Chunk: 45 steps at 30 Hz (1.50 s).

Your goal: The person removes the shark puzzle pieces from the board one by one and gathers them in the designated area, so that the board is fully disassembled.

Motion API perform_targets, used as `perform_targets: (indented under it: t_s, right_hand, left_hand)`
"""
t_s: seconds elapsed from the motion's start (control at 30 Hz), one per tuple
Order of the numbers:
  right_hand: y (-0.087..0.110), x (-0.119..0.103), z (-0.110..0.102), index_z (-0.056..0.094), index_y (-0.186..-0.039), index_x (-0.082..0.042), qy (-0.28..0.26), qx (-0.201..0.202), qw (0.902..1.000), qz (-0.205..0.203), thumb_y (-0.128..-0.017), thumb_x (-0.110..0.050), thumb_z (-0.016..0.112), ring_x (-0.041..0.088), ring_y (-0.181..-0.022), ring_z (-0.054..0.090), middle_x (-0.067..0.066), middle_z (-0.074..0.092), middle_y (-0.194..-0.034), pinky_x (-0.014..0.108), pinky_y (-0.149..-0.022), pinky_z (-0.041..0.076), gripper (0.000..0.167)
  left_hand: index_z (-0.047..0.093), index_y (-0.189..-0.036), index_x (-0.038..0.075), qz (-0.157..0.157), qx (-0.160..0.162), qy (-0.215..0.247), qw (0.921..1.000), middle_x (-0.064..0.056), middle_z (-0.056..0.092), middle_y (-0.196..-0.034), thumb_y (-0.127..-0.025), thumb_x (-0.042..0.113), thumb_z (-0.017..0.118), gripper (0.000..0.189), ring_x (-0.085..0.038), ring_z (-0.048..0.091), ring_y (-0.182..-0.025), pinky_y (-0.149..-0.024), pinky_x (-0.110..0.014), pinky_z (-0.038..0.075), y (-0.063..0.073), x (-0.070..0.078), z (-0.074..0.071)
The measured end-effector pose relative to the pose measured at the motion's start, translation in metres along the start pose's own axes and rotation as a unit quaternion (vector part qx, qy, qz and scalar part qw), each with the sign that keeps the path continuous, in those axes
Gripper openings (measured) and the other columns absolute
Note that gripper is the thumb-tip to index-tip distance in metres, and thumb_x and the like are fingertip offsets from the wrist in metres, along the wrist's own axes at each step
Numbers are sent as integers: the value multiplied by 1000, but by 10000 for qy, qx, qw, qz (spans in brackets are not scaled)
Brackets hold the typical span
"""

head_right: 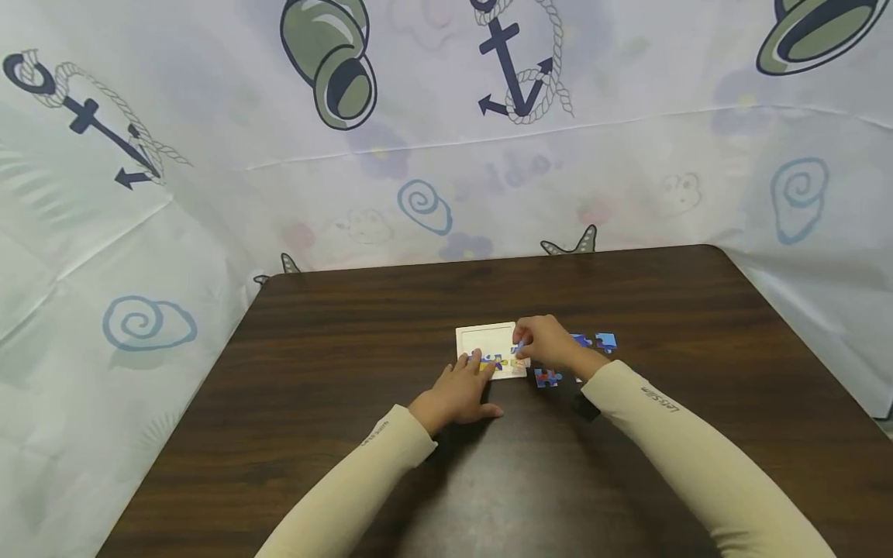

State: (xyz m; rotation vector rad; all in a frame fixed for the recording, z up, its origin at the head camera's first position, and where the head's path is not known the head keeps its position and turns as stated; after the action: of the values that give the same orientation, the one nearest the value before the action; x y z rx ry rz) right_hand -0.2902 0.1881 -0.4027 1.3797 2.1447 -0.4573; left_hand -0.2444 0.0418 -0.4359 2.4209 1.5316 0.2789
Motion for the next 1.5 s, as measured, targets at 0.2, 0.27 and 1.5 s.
perform_targets:
  t_s: [0.2,0.27,1.5]
  right_hand:
    - [41,25,-29,62,-96,1,-217,-312,9987,346,-84,-9,69,9,-65,58,6,68,-77,24,-59,47,18]
    - [58,38,-33,62,-96,2,-309,-483,9973,453,-84,-9,68,7,-64,57,3,65,-73,21,-58,47,18]
    - [101,61,-30,56,-79,-3,266,-362,9986,293,-79,-6,72,3,-60,49,0,61,-69,20,-52,41,17]
  left_hand:
    - [30,-149,17,-113,-14,103,9999,-14,22,-159,-83,59,60,84,-34,25,-146,-116,-48,30,1,-3,0]
    - [30,-150,17,-129,-23,138,9998,-14,22,-159,-83,59,60,84,-34,25,-146,-116,-48,30,2,-5,0]
    - [27,-151,18,85,44,565,9984,-12,14,-161,-85,53,62,82,-35,22,-147,-116,-53,28,2,1,0]
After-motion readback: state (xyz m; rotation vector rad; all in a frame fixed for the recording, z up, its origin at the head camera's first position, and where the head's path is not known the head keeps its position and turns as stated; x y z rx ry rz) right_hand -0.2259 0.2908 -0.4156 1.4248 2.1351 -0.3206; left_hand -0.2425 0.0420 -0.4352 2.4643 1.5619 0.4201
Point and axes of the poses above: each hand's wrist, its own y-axis away from the middle knuckle, its own z-axis out of the palm, x = y × z, the point moved 5 cm from there along -y, towards the middle knuckle
